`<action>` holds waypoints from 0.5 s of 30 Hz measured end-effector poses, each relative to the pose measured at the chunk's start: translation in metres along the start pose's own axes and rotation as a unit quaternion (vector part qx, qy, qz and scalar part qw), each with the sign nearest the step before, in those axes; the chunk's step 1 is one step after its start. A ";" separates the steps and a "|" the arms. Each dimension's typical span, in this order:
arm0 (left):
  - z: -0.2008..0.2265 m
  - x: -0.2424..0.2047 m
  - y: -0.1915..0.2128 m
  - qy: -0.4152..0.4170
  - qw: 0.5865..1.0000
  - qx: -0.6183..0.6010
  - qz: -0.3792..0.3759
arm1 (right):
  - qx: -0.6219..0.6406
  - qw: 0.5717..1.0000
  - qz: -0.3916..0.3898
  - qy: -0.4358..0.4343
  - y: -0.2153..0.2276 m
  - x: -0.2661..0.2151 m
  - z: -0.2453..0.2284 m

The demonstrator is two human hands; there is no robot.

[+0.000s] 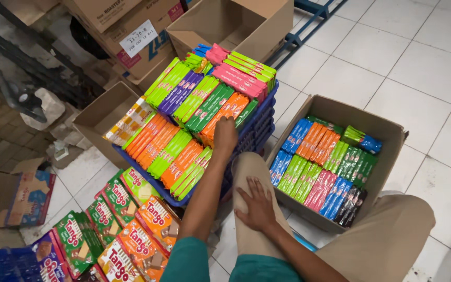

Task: The person sits on a small stool and packs colorful snack packets from a blue crate into a cardboard box. They handle the packets by hand, arranging them in neat rows within the box.

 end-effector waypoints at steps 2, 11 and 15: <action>-0.005 0.006 0.000 0.005 0.999 -0.028 -0.016 | -0.001 1.000 -0.006 -0.003 0.001 0.003 0.000; 0.005 0.007 0.021 0.019 0.999 -0.024 -0.044 | 0.007 1.000 -0.029 -0.010 -0.001 0.002 0.001; 0.030 0.010 0.049 -0.009 0.997 -0.027 -0.071 | 0.064 0.997 -0.023 -0.019 -0.008 0.003 0.014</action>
Point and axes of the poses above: each hand's wrist, its own x-axis towards the middle knuckle, its own y-axis out of the back of the hand, z = x × y, the point moved 9 cm from there along x, towards the middle knuckle, and after that the axes turned 2 degrees about -x, right-handed, at the moved point
